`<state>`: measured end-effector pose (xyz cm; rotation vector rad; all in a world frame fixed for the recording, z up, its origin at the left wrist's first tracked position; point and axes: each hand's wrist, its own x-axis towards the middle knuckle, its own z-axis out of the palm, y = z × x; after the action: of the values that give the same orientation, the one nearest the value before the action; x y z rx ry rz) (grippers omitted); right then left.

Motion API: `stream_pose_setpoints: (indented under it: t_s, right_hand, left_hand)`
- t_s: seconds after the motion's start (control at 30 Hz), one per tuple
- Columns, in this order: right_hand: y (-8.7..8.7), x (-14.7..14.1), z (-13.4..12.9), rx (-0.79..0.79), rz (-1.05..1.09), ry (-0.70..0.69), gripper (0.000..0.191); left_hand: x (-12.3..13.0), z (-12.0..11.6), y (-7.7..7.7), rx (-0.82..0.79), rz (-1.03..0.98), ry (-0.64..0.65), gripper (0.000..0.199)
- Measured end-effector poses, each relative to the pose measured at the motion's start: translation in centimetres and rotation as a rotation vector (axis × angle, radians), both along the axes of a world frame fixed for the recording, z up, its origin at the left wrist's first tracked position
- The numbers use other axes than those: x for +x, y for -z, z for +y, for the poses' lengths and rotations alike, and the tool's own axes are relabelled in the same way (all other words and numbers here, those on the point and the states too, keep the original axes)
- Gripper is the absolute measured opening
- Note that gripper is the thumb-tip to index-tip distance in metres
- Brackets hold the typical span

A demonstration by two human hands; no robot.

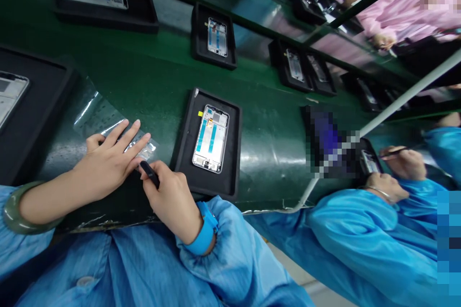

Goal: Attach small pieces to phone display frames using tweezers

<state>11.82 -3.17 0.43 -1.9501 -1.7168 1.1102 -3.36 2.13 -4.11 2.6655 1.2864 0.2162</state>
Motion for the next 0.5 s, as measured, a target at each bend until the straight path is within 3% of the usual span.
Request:
stream_pose_setpoints:
  t_s: [0.23, 0.4, 0.5]
  right_hand:
    - [0.2, -0.6, -0.5, -0.038, 0.078, 0.089, 0.008]
    - [0.0, -0.2, 0.1, -0.274, 0.406, 0.178, 0.018]
    - [-0.6, 1.2, 1.2, -0.150, 0.538, 0.293, 0.021]
  left_hand:
    - [-0.2, 0.1, -0.1, 0.004, 0.002, 0.002, 0.044]
    - [-0.1, 0.0, -0.1, -0.005, -0.049, -0.001, 0.043]
    - [-0.2, 0.0, -0.2, -0.015, -0.083, -0.004, 0.042]
